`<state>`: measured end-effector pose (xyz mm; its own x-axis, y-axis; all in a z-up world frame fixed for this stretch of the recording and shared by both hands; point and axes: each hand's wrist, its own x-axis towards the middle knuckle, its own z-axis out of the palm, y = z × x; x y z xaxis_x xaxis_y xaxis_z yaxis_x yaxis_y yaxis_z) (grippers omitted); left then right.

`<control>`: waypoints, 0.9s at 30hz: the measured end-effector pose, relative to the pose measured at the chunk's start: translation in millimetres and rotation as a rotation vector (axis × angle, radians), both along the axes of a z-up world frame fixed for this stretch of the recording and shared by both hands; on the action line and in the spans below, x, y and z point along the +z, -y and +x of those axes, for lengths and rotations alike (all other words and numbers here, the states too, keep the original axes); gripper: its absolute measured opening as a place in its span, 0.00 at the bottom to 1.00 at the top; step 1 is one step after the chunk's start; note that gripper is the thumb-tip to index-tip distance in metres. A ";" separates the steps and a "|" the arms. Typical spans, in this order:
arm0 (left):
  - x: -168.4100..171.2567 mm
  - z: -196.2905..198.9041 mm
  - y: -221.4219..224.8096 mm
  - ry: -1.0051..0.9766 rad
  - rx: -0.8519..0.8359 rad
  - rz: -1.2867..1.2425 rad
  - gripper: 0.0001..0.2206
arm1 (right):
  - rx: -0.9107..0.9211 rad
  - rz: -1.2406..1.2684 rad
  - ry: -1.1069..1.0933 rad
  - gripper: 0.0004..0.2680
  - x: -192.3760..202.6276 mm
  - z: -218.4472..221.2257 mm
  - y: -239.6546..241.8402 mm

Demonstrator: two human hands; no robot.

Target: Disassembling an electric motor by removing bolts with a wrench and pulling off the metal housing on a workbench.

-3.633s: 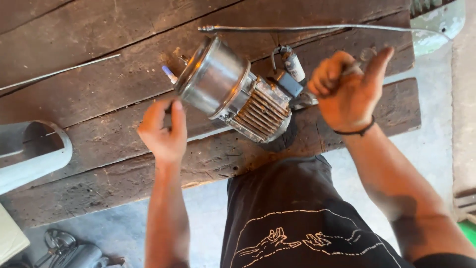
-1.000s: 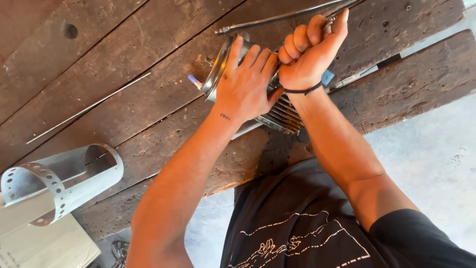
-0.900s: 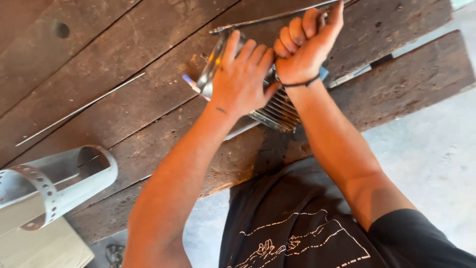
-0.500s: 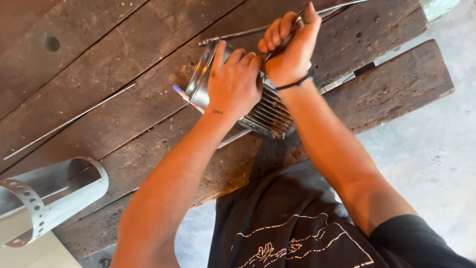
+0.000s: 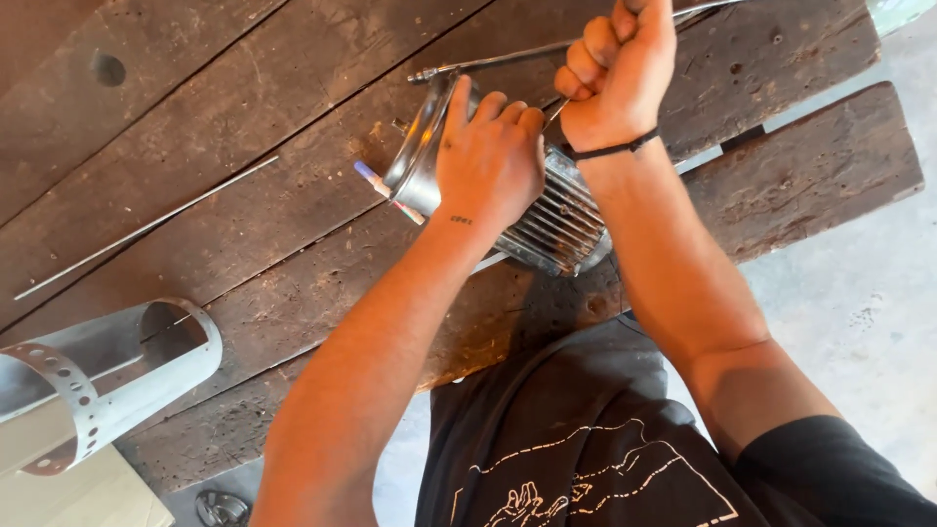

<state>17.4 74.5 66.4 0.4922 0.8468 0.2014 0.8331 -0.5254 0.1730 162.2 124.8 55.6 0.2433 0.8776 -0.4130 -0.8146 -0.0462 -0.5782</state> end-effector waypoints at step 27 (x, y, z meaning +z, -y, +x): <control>12.8 -18.1 7.3 0.454 -0.087 0.211 0.13 | 0.058 0.421 -0.120 0.11 -65.7 18.7 17.7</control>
<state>-0.7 67.2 79.2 0.3823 0.7243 0.5738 0.6498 -0.6522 0.3903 180.9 107.1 -10.1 0.1603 0.9863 -0.0391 -0.8803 0.1250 -0.4576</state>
